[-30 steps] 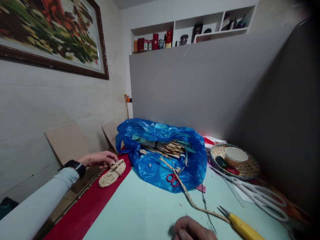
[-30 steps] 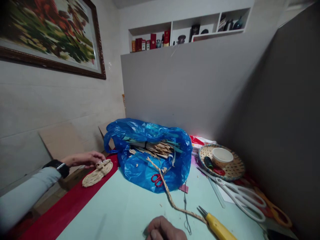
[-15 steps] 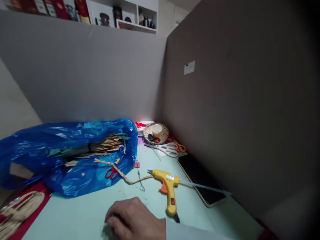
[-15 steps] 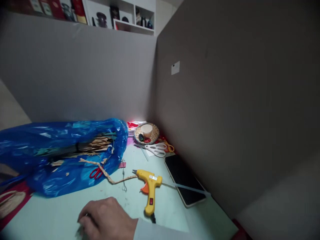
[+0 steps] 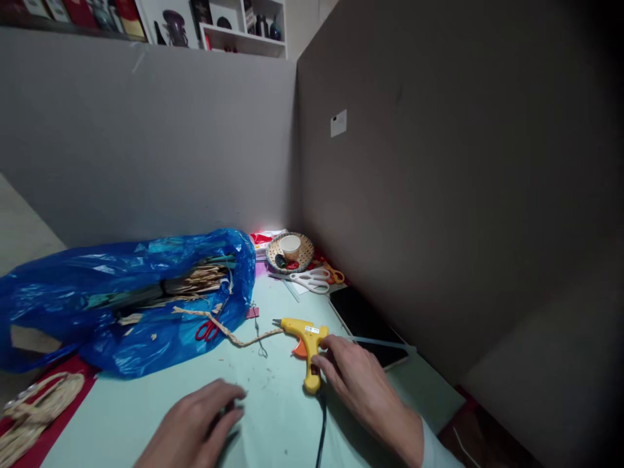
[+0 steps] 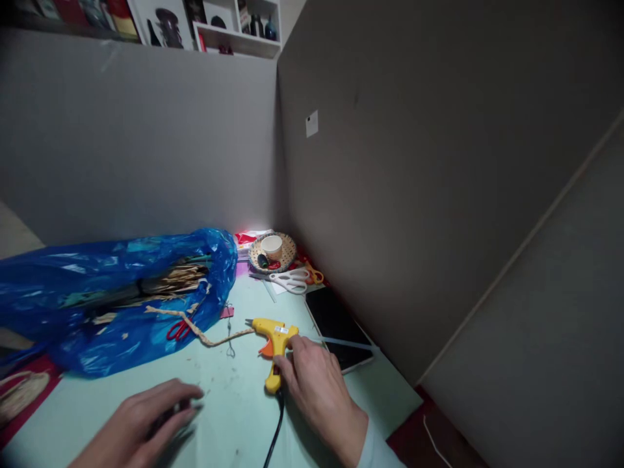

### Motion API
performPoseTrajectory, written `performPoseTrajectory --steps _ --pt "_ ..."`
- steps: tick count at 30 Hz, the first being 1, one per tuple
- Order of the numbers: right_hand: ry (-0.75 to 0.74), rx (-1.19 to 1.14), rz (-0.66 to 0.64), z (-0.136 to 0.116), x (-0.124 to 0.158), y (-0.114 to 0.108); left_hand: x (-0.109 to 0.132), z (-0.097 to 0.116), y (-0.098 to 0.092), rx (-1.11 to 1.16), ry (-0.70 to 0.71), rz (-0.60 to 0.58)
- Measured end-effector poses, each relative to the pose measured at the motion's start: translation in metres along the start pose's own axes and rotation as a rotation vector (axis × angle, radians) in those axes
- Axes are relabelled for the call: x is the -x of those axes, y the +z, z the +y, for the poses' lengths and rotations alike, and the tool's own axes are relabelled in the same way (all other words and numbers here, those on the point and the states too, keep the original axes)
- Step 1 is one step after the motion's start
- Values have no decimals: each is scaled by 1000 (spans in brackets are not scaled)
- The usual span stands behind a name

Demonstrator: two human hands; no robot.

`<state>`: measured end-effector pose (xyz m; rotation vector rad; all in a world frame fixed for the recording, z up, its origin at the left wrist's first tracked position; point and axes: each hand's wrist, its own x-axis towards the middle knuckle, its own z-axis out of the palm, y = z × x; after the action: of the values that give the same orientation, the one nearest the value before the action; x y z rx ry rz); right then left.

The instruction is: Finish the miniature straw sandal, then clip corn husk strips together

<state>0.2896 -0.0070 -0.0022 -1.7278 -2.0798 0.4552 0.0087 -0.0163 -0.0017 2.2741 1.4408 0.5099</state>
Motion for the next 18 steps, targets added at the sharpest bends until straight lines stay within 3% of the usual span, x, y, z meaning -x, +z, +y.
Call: performPoseTrajectory --steps 4,8,18 --pt "-3 37 -30 -9 -2 16 -41 16 19 -176 35 -22" --pt "-34 75 -64 -16 -14 22 -67 8 20 -275 19 5" --pt "15 140 -54 -22 -42 14 -92 -15 22 -390 -51 49"
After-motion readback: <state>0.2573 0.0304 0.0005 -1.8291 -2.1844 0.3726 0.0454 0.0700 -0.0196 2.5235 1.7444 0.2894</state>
